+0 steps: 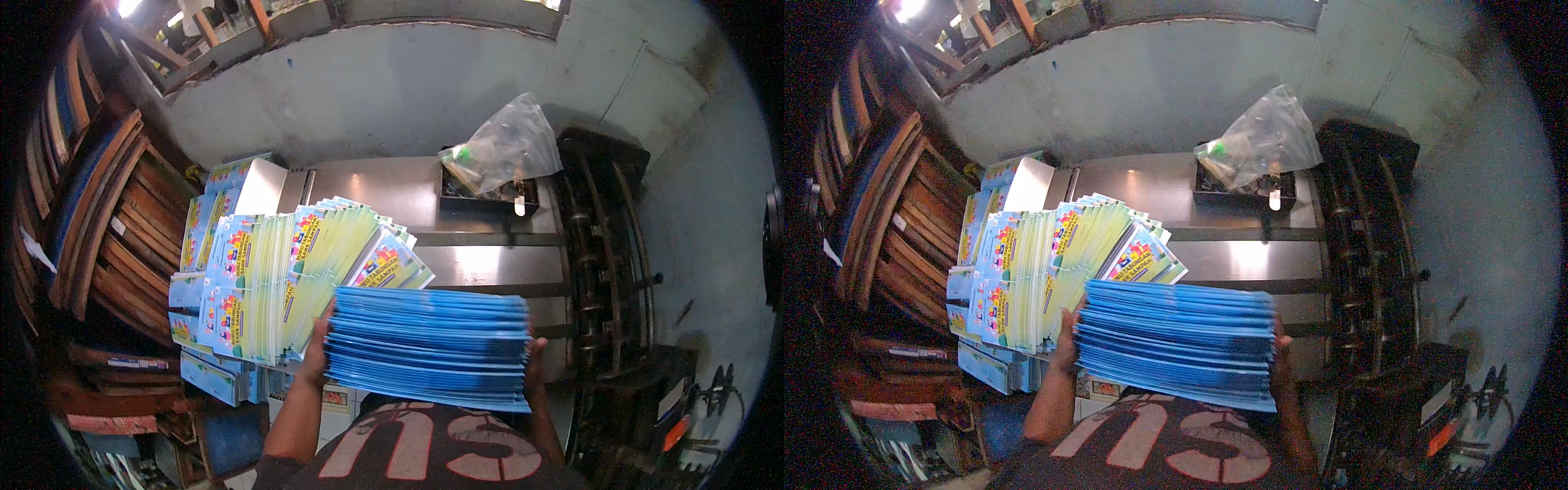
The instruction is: The person organizes and aligns stacks of paper booklets on a metal surface, flipping through them by hand to check alignment and then placing them onto a stack on the left.
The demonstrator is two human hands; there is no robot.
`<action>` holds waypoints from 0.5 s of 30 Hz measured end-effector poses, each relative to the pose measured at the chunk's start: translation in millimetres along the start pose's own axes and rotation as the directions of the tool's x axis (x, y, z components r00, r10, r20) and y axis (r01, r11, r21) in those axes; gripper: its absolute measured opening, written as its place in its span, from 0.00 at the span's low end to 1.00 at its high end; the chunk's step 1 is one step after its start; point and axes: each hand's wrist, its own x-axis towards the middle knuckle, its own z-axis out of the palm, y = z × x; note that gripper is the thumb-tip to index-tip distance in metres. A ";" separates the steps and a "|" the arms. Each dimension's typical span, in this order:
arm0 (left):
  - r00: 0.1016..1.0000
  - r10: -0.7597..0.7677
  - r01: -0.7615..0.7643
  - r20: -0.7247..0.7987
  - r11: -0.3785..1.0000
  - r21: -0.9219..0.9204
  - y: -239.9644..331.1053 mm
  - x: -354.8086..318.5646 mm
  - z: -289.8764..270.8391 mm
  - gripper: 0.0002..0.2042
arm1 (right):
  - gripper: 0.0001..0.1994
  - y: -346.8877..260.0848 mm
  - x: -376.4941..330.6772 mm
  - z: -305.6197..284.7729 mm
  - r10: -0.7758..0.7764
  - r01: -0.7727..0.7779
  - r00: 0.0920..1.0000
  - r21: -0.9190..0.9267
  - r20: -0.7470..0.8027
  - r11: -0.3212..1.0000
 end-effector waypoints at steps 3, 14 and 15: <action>0.999 0.051 -0.050 -0.015 0.998 0.036 10.7 -5.3 14.4 0.47 | 0.44 6.3 9.4 3.3 -0.045 0.045 0.999 0.046 0.008 0.998; 0.976 0.037 -0.109 0.217 0.937 0.332 0.2 37.9 64.7 0.60 | 0.48 -46.2 0.9 -33.7 -0.130 0.146 0.984 0.140 -0.118 0.979; 0.974 0.033 -0.106 0.223 0.941 0.322 2.4 42.3 66.0 0.59 | 0.47 -41.8 1.2 -38.4 -0.121 0.139 0.985 0.148 -0.127 0.979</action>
